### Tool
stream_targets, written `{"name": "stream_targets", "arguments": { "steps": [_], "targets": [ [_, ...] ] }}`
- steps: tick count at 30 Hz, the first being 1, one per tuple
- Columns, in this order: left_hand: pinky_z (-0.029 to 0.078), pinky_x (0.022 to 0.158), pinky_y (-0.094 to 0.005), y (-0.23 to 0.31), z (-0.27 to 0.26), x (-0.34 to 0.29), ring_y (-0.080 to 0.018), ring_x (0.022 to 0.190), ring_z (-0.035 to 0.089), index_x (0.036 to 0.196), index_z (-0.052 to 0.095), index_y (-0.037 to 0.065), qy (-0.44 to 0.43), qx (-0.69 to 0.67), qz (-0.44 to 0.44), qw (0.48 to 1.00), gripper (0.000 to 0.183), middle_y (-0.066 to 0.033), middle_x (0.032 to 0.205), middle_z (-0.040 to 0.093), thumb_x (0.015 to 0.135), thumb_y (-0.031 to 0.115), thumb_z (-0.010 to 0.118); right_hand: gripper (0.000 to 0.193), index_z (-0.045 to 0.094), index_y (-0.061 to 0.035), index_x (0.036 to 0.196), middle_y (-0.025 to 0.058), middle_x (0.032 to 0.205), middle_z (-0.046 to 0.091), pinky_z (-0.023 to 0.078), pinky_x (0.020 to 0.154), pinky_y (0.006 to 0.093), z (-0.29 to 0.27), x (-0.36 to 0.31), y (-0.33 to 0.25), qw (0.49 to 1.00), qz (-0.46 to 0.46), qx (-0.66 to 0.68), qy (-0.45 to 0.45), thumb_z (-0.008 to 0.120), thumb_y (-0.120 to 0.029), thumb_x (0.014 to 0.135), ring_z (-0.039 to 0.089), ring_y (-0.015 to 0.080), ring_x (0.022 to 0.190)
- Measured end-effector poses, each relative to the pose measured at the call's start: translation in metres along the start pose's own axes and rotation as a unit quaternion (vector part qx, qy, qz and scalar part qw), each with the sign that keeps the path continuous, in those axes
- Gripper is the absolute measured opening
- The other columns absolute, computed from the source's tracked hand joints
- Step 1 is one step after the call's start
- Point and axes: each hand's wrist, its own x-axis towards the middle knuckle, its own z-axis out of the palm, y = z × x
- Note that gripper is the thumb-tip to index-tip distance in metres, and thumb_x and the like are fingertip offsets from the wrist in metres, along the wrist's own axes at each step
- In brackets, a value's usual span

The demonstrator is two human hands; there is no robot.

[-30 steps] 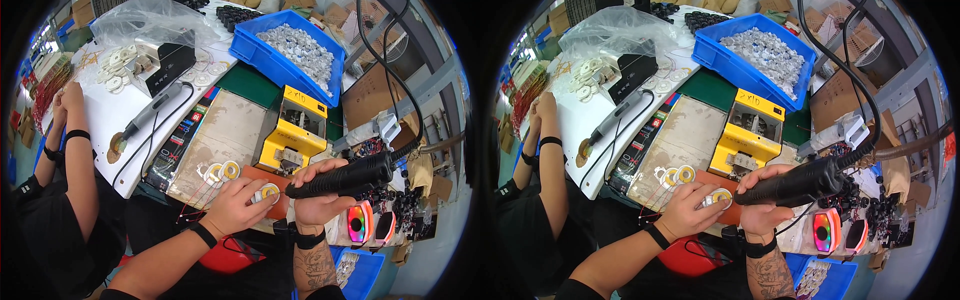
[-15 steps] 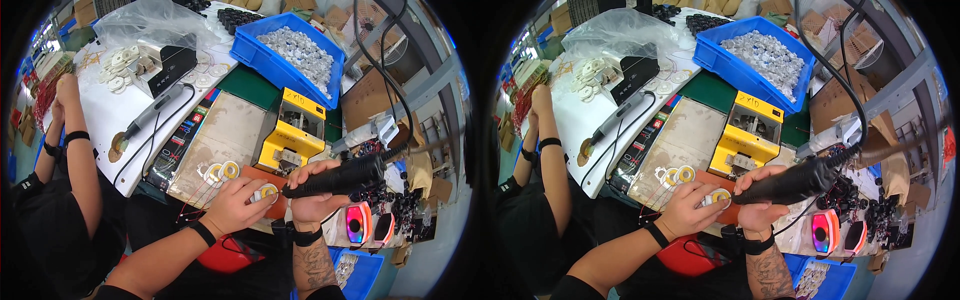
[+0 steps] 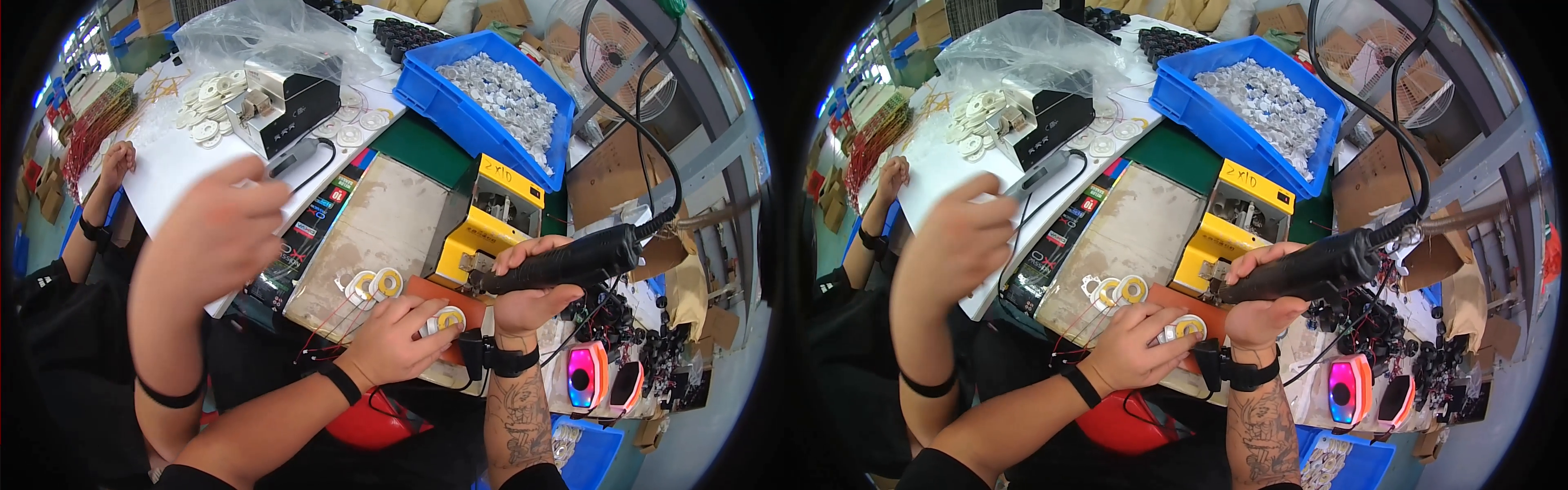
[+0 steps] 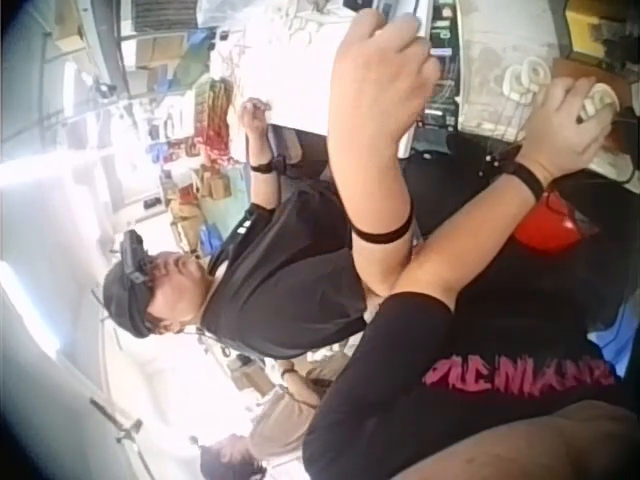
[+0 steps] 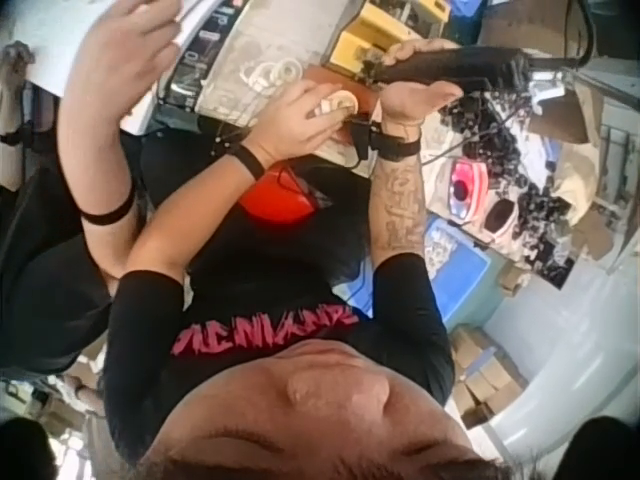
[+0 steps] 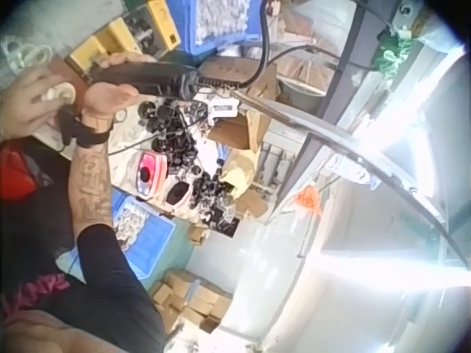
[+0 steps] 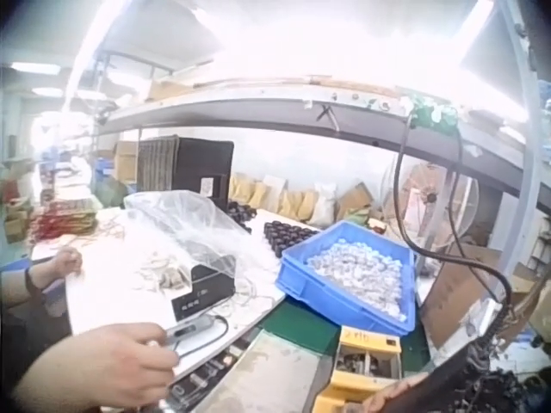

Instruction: Soldering wires and small components at an assembly workbench.

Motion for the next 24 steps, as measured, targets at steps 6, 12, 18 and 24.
{"name": "stream_targets", "arguments": {
  "steps": [6, 12, 18, 24],
  "targets": [
    [0.048, 0.077, -0.0361, -0.001, 0.002, 0.001, -0.0242, 0.101, 0.06, 0.116, 0.075, 0.026, 0.006, 0.008, 0.013, 1.0, 0.035, -0.0056, 0.123, 0.066, 0.082, 0.024, 0.077, 0.087, 0.043, -0.0059, 0.106, 0.0079, 0.079, 0.05, 0.048, 0.059, 0.0324, -0.003, -0.001, -0.003, 1.0, 0.0, 0.022, 0.012, 0.039, -0.09, 0.086, 0.053, 0.0178, 0.064],
    [0.048, 0.076, -0.0367, -0.003, 0.004, -0.002, -0.0247, 0.101, 0.061, 0.116, 0.076, 0.027, 0.014, 0.019, 0.016, 1.0, 0.039, -0.0051, 0.123, 0.067, 0.077, 0.023, 0.078, 0.089, 0.045, -0.0047, 0.109, 0.0096, 0.08, 0.053, 0.05, 0.063, 0.036, 0.0, -0.019, -0.023, 0.984, 0.053, 0.168, -0.021, 0.049, -0.089, 0.082, 0.058, 0.0215, 0.068],
    [0.048, 0.076, -0.0386, -0.003, 0.0, -0.001, -0.0253, 0.102, 0.061, 0.104, 0.077, 0.025, 0.005, 0.01, 0.014, 1.0, 0.029, -0.0043, 0.124, 0.067, 0.076, 0.024, 0.078, 0.092, 0.042, -0.0044, 0.108, 0.0089, 0.078, 0.051, 0.051, 0.061, 0.0342, 0.022, -0.043, -0.04, 0.993, 0.064, 0.086, -0.05, 0.045, -0.092, 0.08, 0.057, 0.0201, 0.064],
    [0.048, 0.076, -0.0397, -0.002, 0.004, -0.002, -0.0254, 0.103, 0.061, 0.096, 0.076, 0.022, 0.031, 0.007, 0.009, 0.999, 0.021, -0.0044, 0.123, 0.066, 0.075, 0.024, 0.079, 0.092, 0.042, -0.005, 0.107, 0.0088, 0.078, 0.051, 0.051, 0.06, 0.0335, 0.025, -0.048, -0.035, 0.996, 0.067, 0.052, -0.036, 0.043, -0.093, 0.08, 0.056, 0.0191, 0.063]
  ]
}}
